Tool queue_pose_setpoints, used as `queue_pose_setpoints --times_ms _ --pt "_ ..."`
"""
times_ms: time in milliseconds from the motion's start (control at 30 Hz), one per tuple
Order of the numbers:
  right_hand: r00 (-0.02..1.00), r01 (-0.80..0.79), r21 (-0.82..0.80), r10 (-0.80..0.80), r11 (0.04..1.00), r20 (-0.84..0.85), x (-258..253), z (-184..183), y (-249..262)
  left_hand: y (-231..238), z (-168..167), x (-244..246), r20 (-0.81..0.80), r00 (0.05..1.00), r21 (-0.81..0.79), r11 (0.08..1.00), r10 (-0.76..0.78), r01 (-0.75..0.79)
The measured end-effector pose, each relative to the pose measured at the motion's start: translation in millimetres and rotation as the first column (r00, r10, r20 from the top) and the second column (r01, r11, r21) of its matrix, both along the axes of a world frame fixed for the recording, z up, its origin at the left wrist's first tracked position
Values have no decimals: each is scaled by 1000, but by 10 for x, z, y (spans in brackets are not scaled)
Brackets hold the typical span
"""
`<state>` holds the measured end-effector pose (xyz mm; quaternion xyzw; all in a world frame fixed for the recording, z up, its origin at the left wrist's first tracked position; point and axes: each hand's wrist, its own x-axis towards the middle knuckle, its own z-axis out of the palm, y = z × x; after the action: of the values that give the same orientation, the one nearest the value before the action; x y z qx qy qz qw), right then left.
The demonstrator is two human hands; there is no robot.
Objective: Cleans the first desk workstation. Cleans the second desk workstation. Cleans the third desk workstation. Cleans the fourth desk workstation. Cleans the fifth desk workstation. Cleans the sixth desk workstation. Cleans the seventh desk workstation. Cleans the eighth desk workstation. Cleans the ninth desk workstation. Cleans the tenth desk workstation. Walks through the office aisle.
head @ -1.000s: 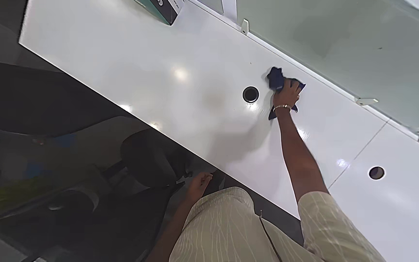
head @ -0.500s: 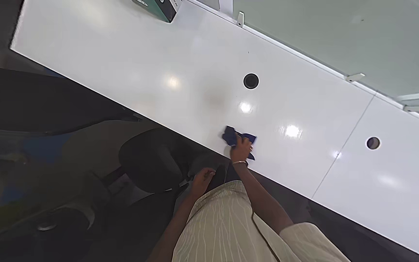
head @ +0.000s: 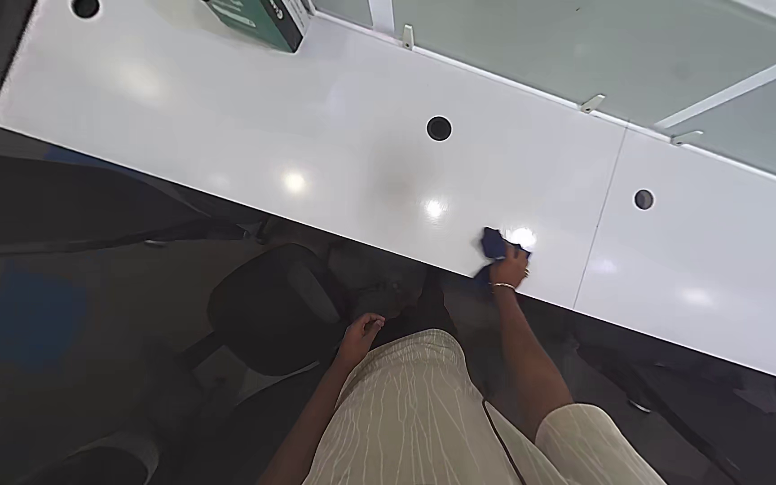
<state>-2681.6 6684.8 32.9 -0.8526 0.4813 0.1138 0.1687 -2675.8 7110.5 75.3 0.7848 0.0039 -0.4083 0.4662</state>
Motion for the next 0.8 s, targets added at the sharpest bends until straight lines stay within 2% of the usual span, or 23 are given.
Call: queue_pose_setpoints --times_ms 100,133,200,267,333,400,433,467,500,533,600,667,733,800 --pt "936 345 -95 -350 934 -45 -540 11 -511 -120 -19 24 -18 996 -14 996 -87 87" --pt "907 410 -117 -418 905 -56 -607 -14 -517 -155 -36 41 -17 993 -15 993 -119 118" --pt "904 413 -134 -423 901 -59 -598 -68 -322 -222 -64 90 -3 986 0 986 -168 168" --pt "959 280 -82 -283 956 -31 -497 -68 35 -309 -56 165 3 980 25 979 -201 201" --pt "999 22 8 -22 1000 32 -423 -58 388 -419 -39 245 -6 972 41 971 -234 234" --pt "951 -298 42 293 954 97 -329 -104 434 -558 -41 300 -15 960 43 959 -278 278" --pt "907 -414 56 406 909 106 -234 -118 295 -628 -35 326 -21 953 49 951 -303 304" --pt "885 -459 66 450 886 118 -99 -137 88 -699 -20 356 -31 947 53 945 -321 322" --pt "900 -430 66 421 901 114 61 -151 -135 -762 1 382 -47 942 63 940 -331 334" --pt "941 -331 53 325 942 98 258 -149 -361 -822 9 406 -60 943 72 941 -326 330" --pt "997 -32 -23 33 999 64 768 -172 -776 -928 -19 457 -78 956 82 954 -283 289" --pt "983 177 -60 -173 982 68 1286 -200 -994 -964 -32 495 -85 970 103 966 -227 236" --pt "974 212 -40 -208 976 95 1736 -200 -1008 -1020 2 539 -109 982 138 976 -154 168" --pt "980 152 -15 -149 988 130 2175 -237 -816 -1112 36 633 -120 991 169 982 -65 84"
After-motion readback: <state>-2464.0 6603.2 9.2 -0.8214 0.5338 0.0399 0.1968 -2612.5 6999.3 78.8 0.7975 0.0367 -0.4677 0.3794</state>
